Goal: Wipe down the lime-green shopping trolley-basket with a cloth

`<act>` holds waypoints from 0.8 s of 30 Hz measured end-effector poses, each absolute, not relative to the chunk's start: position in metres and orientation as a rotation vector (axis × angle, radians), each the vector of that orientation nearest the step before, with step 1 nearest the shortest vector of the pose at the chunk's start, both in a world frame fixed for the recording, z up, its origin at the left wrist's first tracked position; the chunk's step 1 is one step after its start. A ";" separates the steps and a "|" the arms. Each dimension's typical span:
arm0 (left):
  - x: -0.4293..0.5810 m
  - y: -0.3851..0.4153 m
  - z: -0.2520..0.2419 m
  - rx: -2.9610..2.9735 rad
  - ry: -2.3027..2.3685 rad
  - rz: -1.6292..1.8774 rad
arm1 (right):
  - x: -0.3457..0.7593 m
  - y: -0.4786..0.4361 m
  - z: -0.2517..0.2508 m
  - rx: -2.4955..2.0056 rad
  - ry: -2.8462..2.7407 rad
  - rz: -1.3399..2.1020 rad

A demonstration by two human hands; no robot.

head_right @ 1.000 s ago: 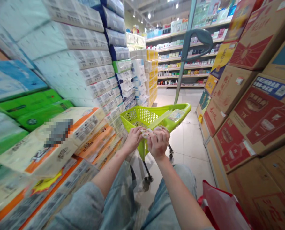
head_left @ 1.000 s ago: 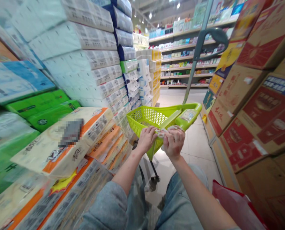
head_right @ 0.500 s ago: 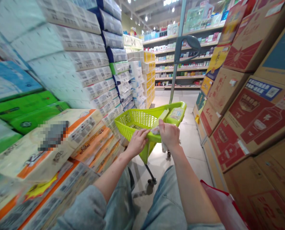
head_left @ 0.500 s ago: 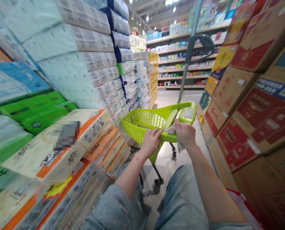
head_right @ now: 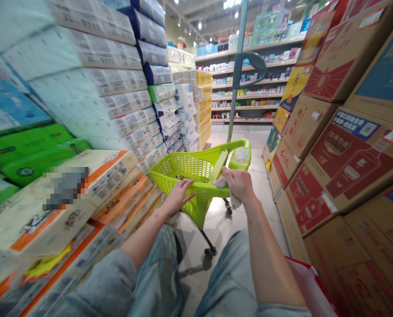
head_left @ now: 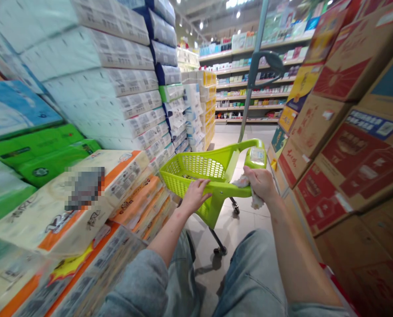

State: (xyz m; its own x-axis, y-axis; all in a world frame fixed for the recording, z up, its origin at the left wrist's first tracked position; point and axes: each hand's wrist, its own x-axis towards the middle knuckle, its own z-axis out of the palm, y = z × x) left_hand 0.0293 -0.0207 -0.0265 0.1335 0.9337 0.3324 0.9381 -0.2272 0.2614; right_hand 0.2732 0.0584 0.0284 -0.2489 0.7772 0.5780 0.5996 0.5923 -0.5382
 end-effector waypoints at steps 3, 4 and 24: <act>0.041 -0.020 -0.027 -2.287 -1.927 -0.632 | 0.280 0.062 0.024 -1.100 -1.925 0.257; 0.044 -0.020 -0.027 -2.272 -1.925 -0.615 | 0.281 0.062 0.022 -1.101 -1.907 0.236; 0.059 -0.028 -0.030 -2.203 -1.924 -0.515 | 0.214 0.003 -0.049 -1.180 -1.599 -0.553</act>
